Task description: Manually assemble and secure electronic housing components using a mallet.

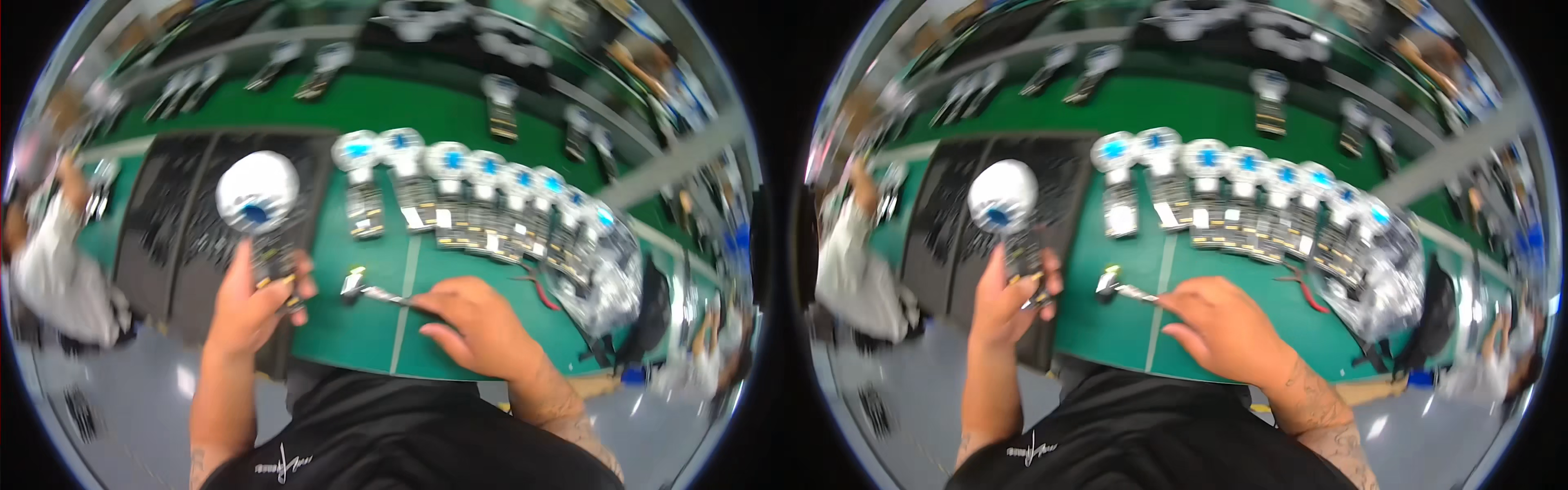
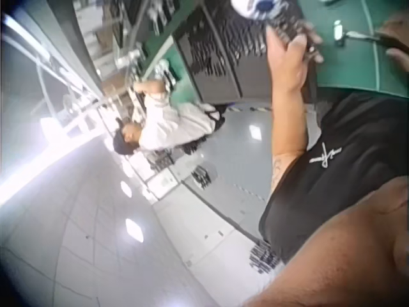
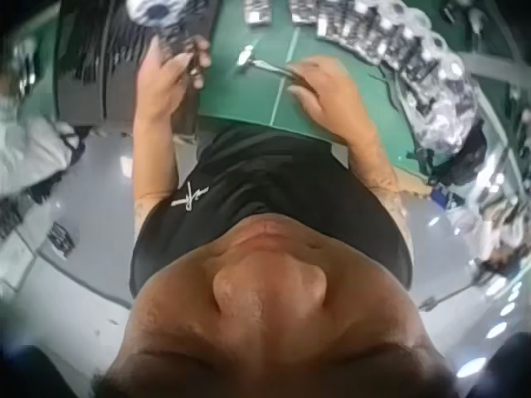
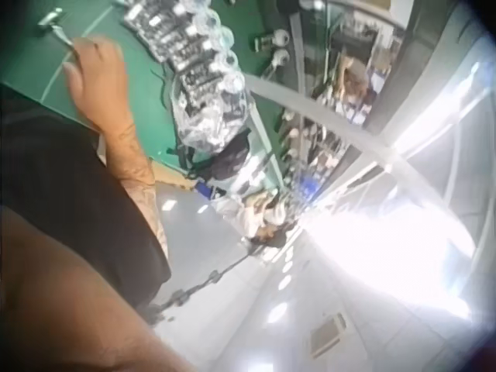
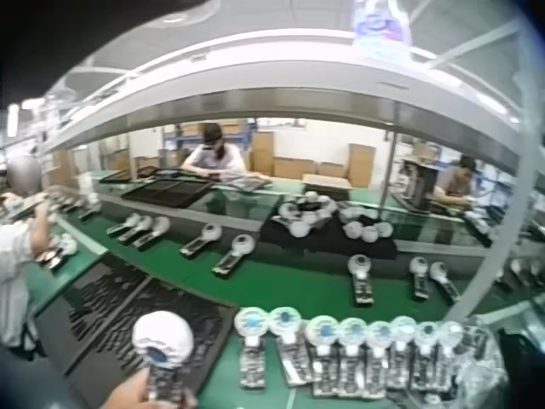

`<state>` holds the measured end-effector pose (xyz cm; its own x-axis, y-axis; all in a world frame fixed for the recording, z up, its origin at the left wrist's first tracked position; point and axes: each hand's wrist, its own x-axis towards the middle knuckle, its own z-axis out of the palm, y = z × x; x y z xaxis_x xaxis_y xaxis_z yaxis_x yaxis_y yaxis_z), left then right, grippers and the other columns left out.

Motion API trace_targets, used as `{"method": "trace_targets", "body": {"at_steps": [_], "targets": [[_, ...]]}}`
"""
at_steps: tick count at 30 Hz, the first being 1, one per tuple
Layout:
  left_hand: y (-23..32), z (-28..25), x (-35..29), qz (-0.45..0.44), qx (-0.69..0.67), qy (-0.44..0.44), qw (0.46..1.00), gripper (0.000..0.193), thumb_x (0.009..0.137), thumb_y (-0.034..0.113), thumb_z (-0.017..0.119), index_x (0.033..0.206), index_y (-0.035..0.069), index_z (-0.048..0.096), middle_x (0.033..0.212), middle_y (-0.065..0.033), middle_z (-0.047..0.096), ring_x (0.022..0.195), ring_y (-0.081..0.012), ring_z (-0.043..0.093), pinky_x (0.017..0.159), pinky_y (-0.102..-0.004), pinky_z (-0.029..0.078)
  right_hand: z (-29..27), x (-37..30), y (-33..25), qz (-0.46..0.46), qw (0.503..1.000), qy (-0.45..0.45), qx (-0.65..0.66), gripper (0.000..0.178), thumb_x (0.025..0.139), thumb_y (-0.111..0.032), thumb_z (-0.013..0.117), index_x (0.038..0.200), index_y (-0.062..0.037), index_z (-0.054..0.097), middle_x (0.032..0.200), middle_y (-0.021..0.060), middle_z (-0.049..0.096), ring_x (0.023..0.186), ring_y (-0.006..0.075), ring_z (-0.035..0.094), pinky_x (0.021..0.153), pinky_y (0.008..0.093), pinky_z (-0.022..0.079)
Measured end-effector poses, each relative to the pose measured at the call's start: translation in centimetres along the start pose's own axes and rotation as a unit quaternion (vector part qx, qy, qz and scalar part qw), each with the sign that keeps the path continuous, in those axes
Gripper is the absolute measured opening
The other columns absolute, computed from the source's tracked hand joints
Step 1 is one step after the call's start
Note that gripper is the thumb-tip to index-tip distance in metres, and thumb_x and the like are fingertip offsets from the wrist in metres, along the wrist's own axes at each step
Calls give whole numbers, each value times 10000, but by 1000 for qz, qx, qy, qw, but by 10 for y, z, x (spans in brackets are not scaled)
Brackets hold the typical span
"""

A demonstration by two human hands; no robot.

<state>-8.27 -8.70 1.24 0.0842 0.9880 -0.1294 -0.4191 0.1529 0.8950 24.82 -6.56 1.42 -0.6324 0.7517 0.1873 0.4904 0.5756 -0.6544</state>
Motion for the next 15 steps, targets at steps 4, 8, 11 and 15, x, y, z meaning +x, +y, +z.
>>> {"method": "trace_targets", "body": {"at_steps": [4, 8, 11, 15], "targets": [[19, 25, 34, -35, 65, -33, 997, 812, 830, -64, 542, 1581, 112, 290, 1174, -189, 611, 906, -252, 651, 574, -315, 576, -45, -25, 15, 7, 998, 20, -55, 360, 880, -179, 775, 1229, -102, 733, 1136, 65, 702, 989, 267, 659, 897, 368, 532], [21, 81, 126, -59, 195, -52, 978, 692, 877, -16, 531, 1543, 96, 377, 1179, -163, 616, 899, -207, 650, 615, -276, 575, -96, -49, 30, 32, 988, 99, -119, 325, 887, -199, 773, 1194, -97, 745, 1088, 61, 716, 933, 264, 672, 861, 356, 542], [21, 124, 200, -34, 219, -49, 974, 549, 935, 76, 603, 1464, 38, 464, 1171, -159, 634, 889, -178, 657, 647, -243, 572, -137, -51, 36, 74, 980, 115, -141, 264, 896, -200, 763, 1138, -93, 760, 1028, 72, 724, 882, 280, 674, 812, 373, 550], [7, 132, 310, -116, 65, -21, 991, 345, 946, 132, 671, 1251, -15, 610, 1095, -192, 693, 897, -284, 716, 701, -319, 604, -183, -11, 71, 128, 960, 93, -229, 182, 902, -147, 717, 1048, -46, 754, 939, 110, 726, 782, 331, 654, 728, 410, 538]]}}
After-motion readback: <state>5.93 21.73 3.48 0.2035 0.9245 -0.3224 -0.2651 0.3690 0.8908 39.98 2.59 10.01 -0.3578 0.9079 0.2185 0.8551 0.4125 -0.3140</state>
